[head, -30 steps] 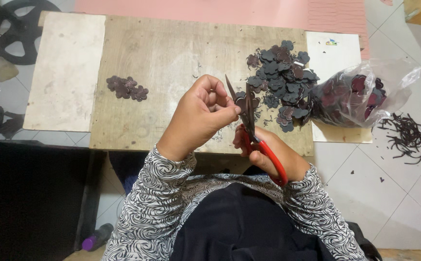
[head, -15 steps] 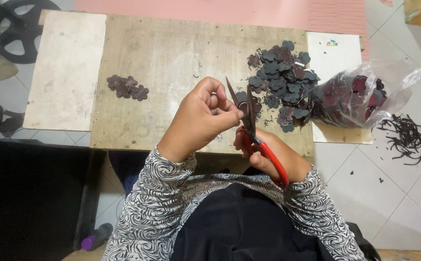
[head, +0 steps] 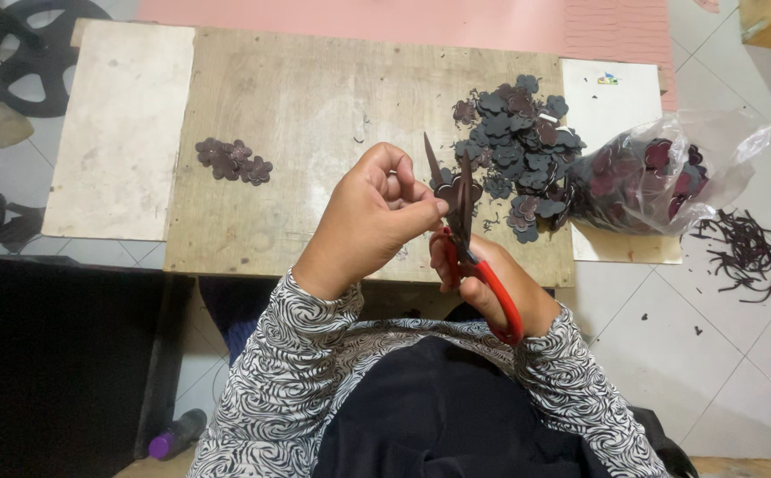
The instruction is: The person sits at a workbench and trims the edges of small flower-shaped fabric pieces with red-handled scissors, cutting one piece at a time. Trimmed pieces are set on the table beside a pile of untrimmed pieces and a plastic bag of finished pieces.
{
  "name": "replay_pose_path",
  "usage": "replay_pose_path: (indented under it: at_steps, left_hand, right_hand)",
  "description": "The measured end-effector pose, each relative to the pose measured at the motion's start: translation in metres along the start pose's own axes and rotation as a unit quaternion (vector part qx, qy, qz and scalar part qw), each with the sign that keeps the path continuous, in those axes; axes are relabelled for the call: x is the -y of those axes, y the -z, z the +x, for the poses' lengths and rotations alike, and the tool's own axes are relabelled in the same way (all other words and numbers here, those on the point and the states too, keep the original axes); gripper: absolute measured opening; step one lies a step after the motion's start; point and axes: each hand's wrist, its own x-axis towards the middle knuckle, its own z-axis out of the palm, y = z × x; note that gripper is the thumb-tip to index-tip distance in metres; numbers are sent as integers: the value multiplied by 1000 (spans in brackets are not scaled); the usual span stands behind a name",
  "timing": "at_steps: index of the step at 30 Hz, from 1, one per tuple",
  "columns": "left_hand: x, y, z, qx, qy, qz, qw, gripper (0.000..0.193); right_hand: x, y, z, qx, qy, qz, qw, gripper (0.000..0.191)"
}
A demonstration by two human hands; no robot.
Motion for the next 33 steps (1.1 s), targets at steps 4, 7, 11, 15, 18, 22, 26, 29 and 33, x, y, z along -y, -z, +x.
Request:
replay_pose_path:
  at_steps: [4,7,11,15,18,22,26,29,33]
  left_hand:
    - [2,0,0,-1,-4,-5,1000,30]
    - [4,1,1,7,-6,-21,1000,28]
    - [6,0,1,9,-12,-8,1000,25]
    - [7,0,2,7,-15,-9,1000,26]
    - [8,-1,3,-2,-42,-30,999,25]
    - [10,0,4,-36,-55,-97,993,29]
    - [16,-2,6,-29,-57,-116,991,23]
    - [23,-7,7,-25,-39,-124,991,15]
    - [29,-11,7,-26,-33,-106,993,11]
  right_hand:
    - [-3,-2,1,-11,-5,11,1000,96]
    - [-6,-2,3,-12,-13,8,1000,95]
    - [-8,-1,2,-18,-28,-23,999,96]
    - [-9,0,1,-17,-28,-24,999,95]
    - [-10,0,2,-4,-4,-38,999,93]
    - [-13,-5,3,-10,4,5,1000,92]
    - [-15,-11,4,-47,14,27,998,95]
    - [-16,-12,4,-53,23,5,998,94]
    - [-17,-9,2,-62,25,-1,998,94]
